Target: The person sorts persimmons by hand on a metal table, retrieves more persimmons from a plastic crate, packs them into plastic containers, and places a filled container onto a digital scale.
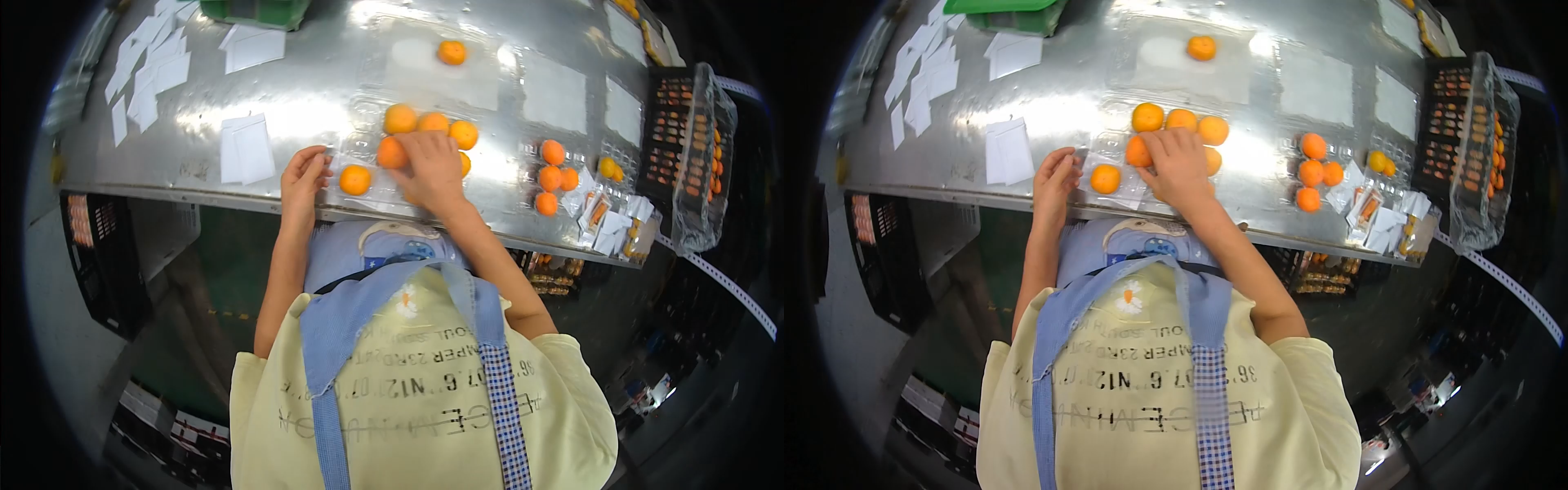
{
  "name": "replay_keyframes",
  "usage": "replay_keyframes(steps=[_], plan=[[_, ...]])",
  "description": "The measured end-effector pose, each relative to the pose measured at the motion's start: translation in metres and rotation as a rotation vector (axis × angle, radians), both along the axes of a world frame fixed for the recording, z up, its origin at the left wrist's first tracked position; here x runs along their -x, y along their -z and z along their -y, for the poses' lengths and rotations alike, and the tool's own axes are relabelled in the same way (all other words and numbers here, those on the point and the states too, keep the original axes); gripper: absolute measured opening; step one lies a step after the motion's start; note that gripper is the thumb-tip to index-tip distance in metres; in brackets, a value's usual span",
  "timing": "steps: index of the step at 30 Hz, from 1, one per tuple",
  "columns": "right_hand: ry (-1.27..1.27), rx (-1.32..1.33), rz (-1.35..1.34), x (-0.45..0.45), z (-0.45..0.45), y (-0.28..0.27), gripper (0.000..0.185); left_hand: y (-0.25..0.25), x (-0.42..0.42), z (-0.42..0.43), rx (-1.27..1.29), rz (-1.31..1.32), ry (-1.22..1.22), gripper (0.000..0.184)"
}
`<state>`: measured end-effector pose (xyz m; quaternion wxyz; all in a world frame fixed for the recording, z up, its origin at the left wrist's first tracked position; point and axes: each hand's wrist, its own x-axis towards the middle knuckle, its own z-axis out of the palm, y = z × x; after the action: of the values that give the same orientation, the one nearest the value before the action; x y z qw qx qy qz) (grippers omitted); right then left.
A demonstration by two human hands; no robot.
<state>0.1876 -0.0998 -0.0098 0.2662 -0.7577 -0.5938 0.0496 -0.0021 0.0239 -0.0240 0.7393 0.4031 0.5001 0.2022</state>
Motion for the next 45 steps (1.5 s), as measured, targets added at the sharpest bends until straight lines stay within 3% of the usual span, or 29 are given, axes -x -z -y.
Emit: replay_keyframes(steps=[9, 14, 19, 22, 26, 29, 33, 36, 41, 45], plan=[[0.086, -0.066, -0.089, -0.019, 0.015, -0.019, 0.047, 0.007, 0.000, 0.003, -0.008, 0.026, -0.004, 0.021], [0.467, -0.131, 0.075, -0.117, 0.085, -0.017, 0.046, 0.013, 0.005, 0.001, -0.010, 0.028, -0.011, 0.022], [0.828, 0.311, 0.223, -0.181, 0.144, -0.017, 0.056, 0.009, -0.002, 0.004, -0.013, -0.009, 0.024, 0.022], [0.830, 0.565, 0.034, -0.191, 0.144, -0.020, 0.060, 0.008, -0.006, 0.006, -0.024, 0.000, 0.048, 0.022], [0.860, 0.544, 0.001, -0.189, 0.135, -0.024, 0.055, 0.007, -0.002, 0.006, -0.028, 0.003, 0.035, 0.022], [0.877, 0.359, 0.039, -0.185, 0.141, -0.023, 0.052, 0.004, 0.003, 0.006, -0.050, -0.022, 0.028, 0.022], [0.683, -0.135, -0.143, -0.145, 0.122, -0.049, 0.054, -0.011, -0.005, 0.009, -0.128, -0.053, 0.124, 0.024], [0.339, -0.273, -0.221, -0.098, 0.093, -0.075, 0.065, -0.049, -0.033, 0.020, -0.152, 0.089, 0.330, 0.027], [0.001, -0.336, -0.284, -0.041, 0.057, -0.084, 0.067, -0.094, -0.074, 0.046, -0.144, 0.327, 0.559, 0.045], [-0.026, -0.323, -0.356, -0.017, 0.045, -0.085, 0.066, -0.095, -0.080, 0.054, 0.043, 0.439, 0.459, 0.041]])
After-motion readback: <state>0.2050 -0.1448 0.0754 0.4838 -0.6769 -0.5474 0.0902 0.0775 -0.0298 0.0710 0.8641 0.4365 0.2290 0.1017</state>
